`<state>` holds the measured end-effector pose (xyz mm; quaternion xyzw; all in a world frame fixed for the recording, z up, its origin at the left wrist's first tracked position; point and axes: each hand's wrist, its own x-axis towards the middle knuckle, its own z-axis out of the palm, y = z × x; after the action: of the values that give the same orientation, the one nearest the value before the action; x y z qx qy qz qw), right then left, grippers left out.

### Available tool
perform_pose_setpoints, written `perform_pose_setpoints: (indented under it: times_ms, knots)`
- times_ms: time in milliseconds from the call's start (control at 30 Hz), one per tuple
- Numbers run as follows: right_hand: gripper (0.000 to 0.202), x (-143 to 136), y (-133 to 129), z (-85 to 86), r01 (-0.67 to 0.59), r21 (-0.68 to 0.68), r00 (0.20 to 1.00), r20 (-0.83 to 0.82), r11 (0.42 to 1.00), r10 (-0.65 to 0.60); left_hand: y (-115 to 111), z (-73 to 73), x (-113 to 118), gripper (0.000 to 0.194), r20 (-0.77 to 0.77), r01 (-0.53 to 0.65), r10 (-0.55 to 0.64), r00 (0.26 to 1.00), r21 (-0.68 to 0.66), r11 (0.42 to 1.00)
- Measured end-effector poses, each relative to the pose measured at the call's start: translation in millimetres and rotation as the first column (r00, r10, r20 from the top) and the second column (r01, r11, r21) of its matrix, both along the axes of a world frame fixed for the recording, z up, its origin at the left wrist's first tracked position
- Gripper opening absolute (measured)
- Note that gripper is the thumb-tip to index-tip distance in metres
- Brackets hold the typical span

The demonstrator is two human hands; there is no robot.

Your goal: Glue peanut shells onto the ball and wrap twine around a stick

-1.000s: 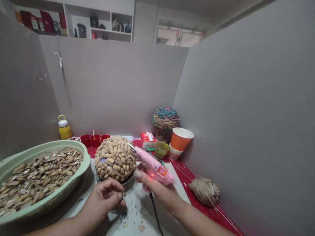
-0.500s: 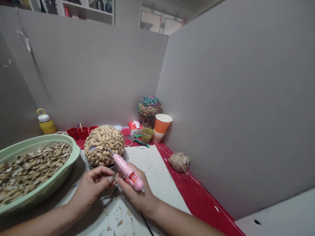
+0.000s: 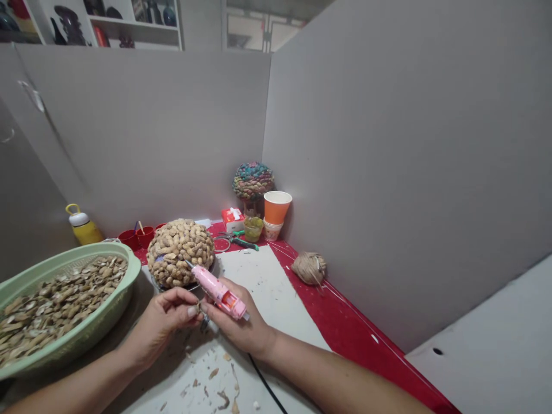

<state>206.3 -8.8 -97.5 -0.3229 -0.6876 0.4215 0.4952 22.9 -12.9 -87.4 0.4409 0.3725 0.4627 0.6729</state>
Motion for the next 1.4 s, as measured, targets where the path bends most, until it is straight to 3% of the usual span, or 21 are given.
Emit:
perform_pose_setpoints:
  times_ms: [400,700,867,1000,1167,1400]
  knots:
    - [0.022,0.5,3.5,-0.4,0.008,0.061,0.999,0.051,0.998,-0.011,6.7,-2.0,-2.5,0.022,0.038,0.052,-0.051,0.998,-0.01,0.999]
    - [0.029,13.3,8.5,5.0,0.009,0.12,0.991,0.128,0.993,-0.024,16.9,11.6,-9.9,0.02,0.129,0.058,-0.052,0.99,-0.043,0.997]
    - [0.028,19.9,10.8,6.8,-0.054,0.383,0.967,0.251,0.922,-0.048,13.8,20.9,-11.1,0.02,0.182,0.077,-0.067,0.981,-0.049,0.996]
    - [0.025,23.2,10.9,10.1,-0.102,0.535,0.954,0.291,0.839,-0.07,11.2,34.2,-13.3,0.021,0.154,0.01,-0.013,0.988,0.02,1.0]
    - [0.025,23.8,12.9,11.4,-0.105,0.595,0.952,0.292,0.797,-0.092,16.0,40.0,-18.5,0.021,0.075,-0.098,0.088,0.993,0.135,0.986]
    - [0.025,24.7,16.5,3.9,-0.084,0.578,0.955,0.279,0.812,-0.1,18.8,35.8,-16.0,0.023,-0.003,-0.119,0.121,0.993,0.155,0.981]
